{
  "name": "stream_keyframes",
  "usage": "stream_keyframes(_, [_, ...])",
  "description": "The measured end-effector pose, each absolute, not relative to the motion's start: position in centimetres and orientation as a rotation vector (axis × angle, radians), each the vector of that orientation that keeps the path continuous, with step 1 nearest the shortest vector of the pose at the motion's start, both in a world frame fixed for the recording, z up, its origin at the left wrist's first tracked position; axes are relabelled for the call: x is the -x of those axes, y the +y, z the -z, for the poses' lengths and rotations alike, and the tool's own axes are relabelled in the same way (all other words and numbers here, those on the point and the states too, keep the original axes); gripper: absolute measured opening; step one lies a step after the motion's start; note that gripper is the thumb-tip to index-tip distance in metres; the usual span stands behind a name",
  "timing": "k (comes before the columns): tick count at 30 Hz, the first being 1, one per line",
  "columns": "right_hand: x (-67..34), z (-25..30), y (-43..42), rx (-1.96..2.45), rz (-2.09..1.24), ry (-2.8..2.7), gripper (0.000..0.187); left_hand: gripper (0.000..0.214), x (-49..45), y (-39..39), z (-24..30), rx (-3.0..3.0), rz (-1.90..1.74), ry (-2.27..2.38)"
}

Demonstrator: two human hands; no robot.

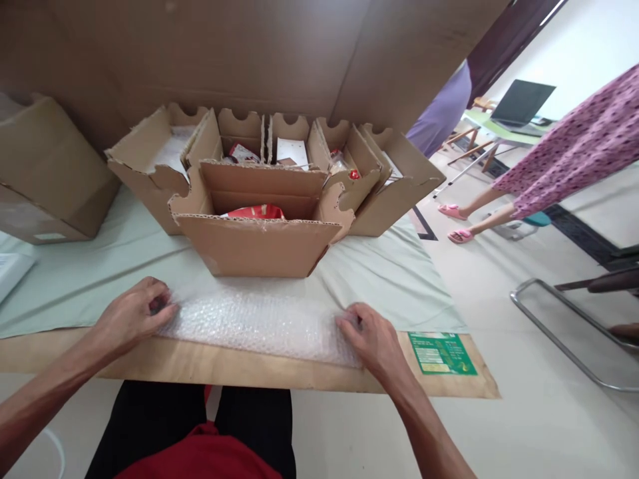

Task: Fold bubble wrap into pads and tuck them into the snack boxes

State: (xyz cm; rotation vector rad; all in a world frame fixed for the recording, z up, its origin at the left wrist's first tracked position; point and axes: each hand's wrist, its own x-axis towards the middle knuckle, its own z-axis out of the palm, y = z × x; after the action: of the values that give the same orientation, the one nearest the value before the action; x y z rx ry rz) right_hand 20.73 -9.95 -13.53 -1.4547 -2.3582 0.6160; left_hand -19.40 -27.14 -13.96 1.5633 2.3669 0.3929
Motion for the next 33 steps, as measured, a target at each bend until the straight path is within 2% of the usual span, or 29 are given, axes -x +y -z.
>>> stream_keyframes(4, [-21.0,12.4,-15.2,1.320,-0.970,-2.296,0.025,0.022,22.2,-28.6,12.5,-1.612,-0.526,2.441])
stream_keyframes(7, [-18.7,13.3,-20.1,1.123,-1.298,-2.299,0.057,0.019,24.8,-27.4,11.0,-1.713,-0.567,2.604])
stream_keyframes(9, [-16.1,14.3,-22.7,1.001,-1.486,-2.284,0.066,0.019,25.7,-25.6,10.5,-1.771,-0.585,2.697])
stream_keyframes(12, [-12.4,15.8,-25.2,0.960,-1.669,-2.204,0.054,0.031,25.2,-24.0,11.0,-1.800,-0.663,2.740])
stream_keyframes(15, [-10.6,16.5,-25.9,1.014,-1.818,-2.055,0.033,0.032,22.4,-26.3,12.4,-2.020,-0.837,2.379])
stream_keyframes(18, [-10.5,16.2,-25.6,1.061,-2.034,-1.828,0.034,0.024,18.9,-30.8,13.5,-2.141,-0.887,1.791])
stream_keyframes(22, [-9.4,14.4,-24.5,0.926,-2.296,-1.596,0.042,0.057,17.1,-35.0,14.9,-1.926,-0.953,1.540])
stream_keyframes(25, [-6.2,13.0,-22.8,0.686,-2.308,-1.518,0.049,0.071,17.9,-35.7,15.9,-1.748,-1.088,1.500])
stream_keyframes(28, [-1.5,12.8,-20.7,0.515,-2.209,-1.528,0.050,0.074,18.4,-35.7,16.7,-1.607,-1.195,1.578])
stream_keyframes(30, [1.4,13.6,-19.5,0.517,-2.202,-1.557,0.055,0.073,18.3,-35.7,17.0,-1.527,-1.332,1.717])
stream_keyframes(33, [4.1,15.3,-18.6,0.656,-2.204,-1.615,0.075,0.070,18.2,-35.8,17.2,-1.600,-1.492,2.004])
